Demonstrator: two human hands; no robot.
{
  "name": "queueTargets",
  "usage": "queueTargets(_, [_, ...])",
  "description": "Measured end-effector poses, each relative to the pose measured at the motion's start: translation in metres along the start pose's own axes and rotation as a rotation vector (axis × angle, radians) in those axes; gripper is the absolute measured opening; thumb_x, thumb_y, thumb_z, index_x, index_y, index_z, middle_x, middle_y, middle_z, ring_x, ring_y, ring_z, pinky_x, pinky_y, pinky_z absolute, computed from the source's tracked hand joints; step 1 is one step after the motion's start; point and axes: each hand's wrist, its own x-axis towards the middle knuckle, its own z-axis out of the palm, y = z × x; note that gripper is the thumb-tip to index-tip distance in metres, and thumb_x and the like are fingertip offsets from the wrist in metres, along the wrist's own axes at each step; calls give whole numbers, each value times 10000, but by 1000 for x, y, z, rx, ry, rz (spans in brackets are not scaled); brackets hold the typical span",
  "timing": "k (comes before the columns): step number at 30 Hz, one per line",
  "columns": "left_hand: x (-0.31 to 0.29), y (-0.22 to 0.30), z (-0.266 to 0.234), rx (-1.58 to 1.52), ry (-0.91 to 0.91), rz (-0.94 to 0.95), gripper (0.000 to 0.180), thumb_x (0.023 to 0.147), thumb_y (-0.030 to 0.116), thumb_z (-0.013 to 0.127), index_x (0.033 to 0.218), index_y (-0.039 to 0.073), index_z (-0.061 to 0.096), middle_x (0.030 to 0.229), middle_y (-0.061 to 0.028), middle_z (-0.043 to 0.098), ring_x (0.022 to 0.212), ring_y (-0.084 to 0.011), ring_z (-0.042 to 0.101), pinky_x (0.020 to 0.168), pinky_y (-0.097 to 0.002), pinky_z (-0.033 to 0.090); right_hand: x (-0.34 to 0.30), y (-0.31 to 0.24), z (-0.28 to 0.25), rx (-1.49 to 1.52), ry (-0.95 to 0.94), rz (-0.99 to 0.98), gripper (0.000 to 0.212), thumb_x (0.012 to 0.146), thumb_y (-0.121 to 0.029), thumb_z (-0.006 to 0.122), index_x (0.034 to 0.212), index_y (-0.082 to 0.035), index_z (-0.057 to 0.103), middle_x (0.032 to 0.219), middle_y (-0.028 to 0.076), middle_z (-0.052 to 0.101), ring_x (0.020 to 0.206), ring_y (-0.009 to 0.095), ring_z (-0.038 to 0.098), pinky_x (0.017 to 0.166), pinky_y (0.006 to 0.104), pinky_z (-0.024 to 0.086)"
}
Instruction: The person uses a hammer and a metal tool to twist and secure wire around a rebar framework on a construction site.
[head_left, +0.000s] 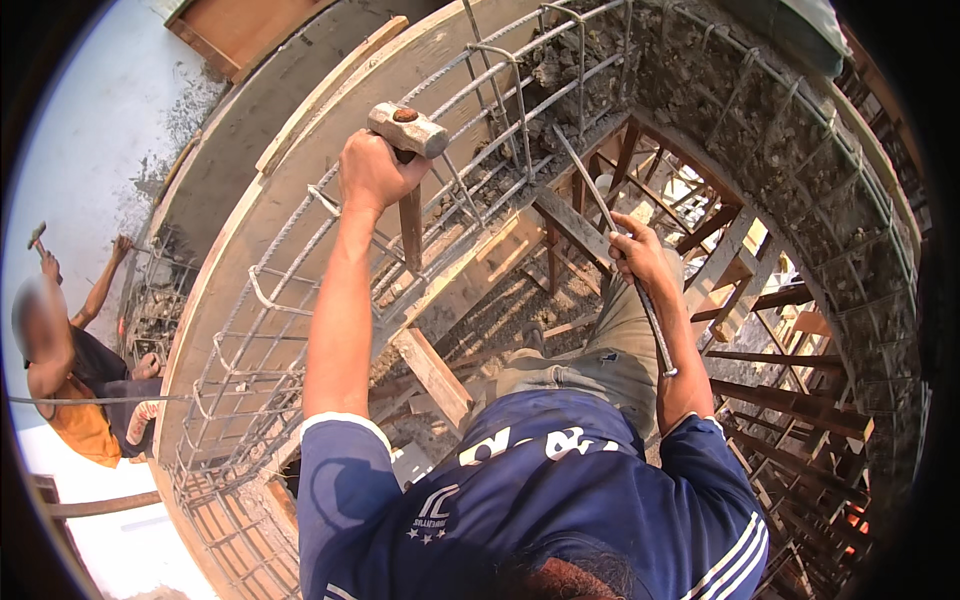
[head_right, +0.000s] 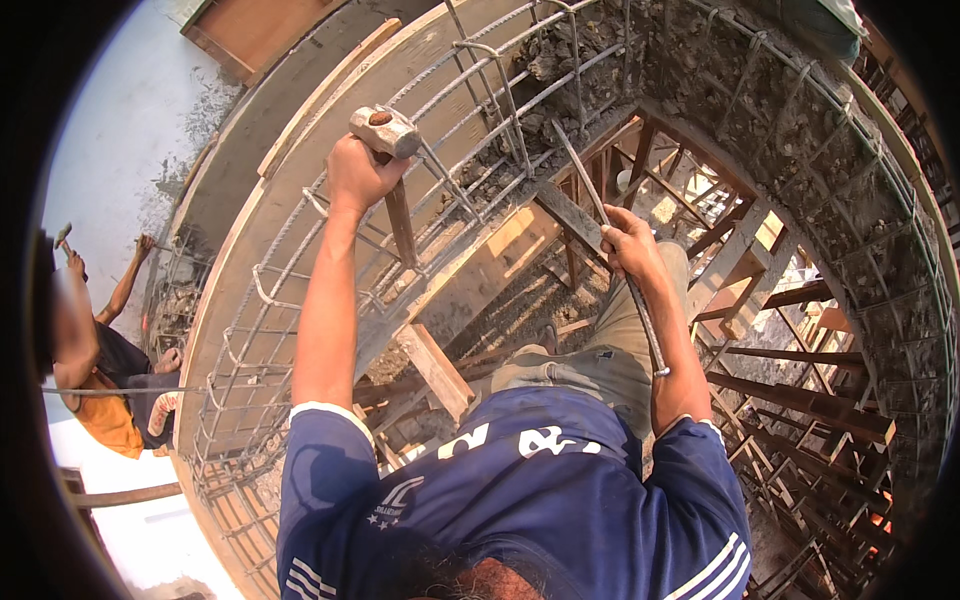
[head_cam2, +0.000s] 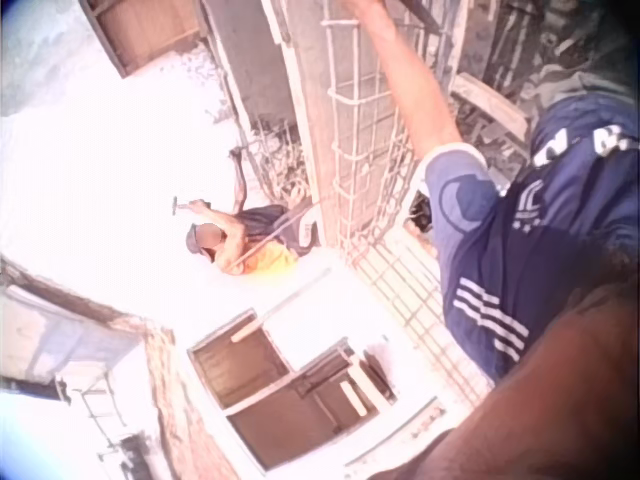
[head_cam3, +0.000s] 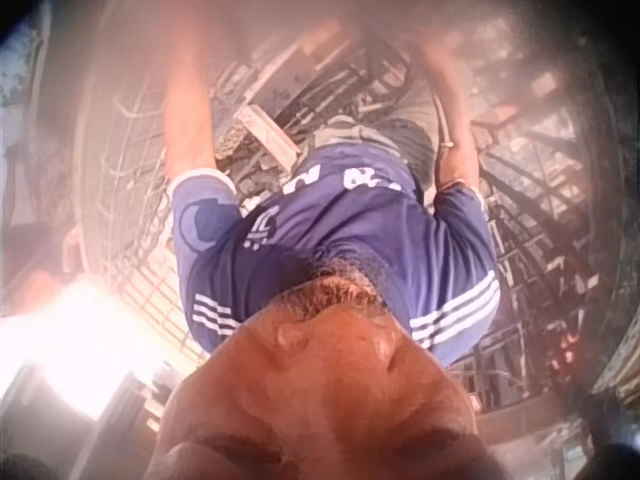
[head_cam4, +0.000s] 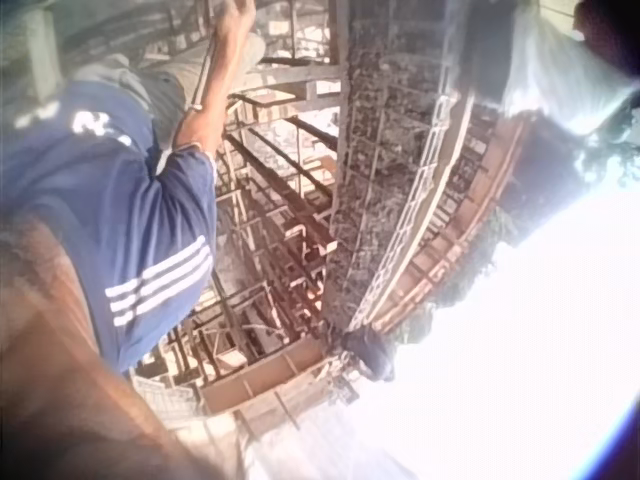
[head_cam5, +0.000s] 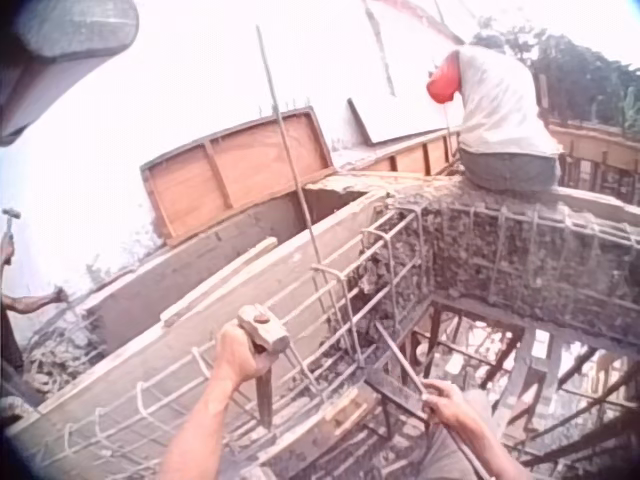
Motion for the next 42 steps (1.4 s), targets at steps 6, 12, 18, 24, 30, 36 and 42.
queueTargets(6, [-1, -1, 0, 30, -8, 15, 284, 635, 302, 816, 793, 73, 759, 745, -108, 728, 688, -283, 711, 644, -378, 557, -28, -12, 4, -29, -80, 37, 481, 995, -93, 535, 1466, -51, 444, 693, 3, 512, 433, 61, 396, 353, 235, 307])
queueTargets(12, [4, -9, 4, 57, -53, 14, 303, 640, 317, 808, 824, 80, 761, 755, -108, 728, 700, -302, 708, 648, -381, 558, 45, -43, 3, 121, -308, 162, 409, 1011, -86, 500, 1419, -93, 474, 724, -14, 499, 449, 41, 377, 369, 201, 296])
queueTargets(18, [3, -10, 8, 54, 52, 59, 402, 646, 458, 812, 626, 68, 715, 648, -145, 680, 677, -340, 672, 650, -430, 556, 81, -66, -4, -10, -367, 116, 435, 1026, -162, 535, 1445, -68, 464, 737, -11, 544, 451, 27, 394, 357, 202, 314])
queueTargets(24, [1, -6, 5, 15, 53, 46, 399, 642, 443, 814, 629, 57, 715, 654, -140, 686, 667, -338, 665, 640, -425, 556, 87, -70, -5, -218, -397, 72, 491, 1011, -166, 555, 1477, -62, 441, 716, -17, 530, 466, 36, 417, 357, 215, 344])
queueTargets(30, [1, -6, 2, 38, 14, 28, 388, 638, 436, 809, 631, 59, 719, 656, -131, 690, 658, -334, 661, 659, -417, 560, 79, -89, -25, -595, -251, -18, 514, 962, -127, 593, 1449, -2, 482, 656, 6, 519, 475, 74, 478, 365, 248, 378])
queueTargets(36, [3, -2, 2, 51, 4, 25, 405, 634, 447, 805, 627, 52, 715, 650, -135, 686, 657, -336, 658, 663, -415, 553, 26, -69, -44, -721, -93, -51, 473, 972, -130, 567, 1434, -41, 519, 658, -1, 520, 490, 101, 502, 390, 276, 405])
queueTargets(42, [0, -7, 5, 46, -1, -17, 426, 634, 457, 806, 611, 43, 707, 658, -147, 685, 675, -337, 665, 656, -427, 555, 43, -54, 2, -340, -249, 63, 500, 1010, -163, 549, 1486, -53, 445, 684, -26, 507, 450, 58, 424, 375, 234, 354])
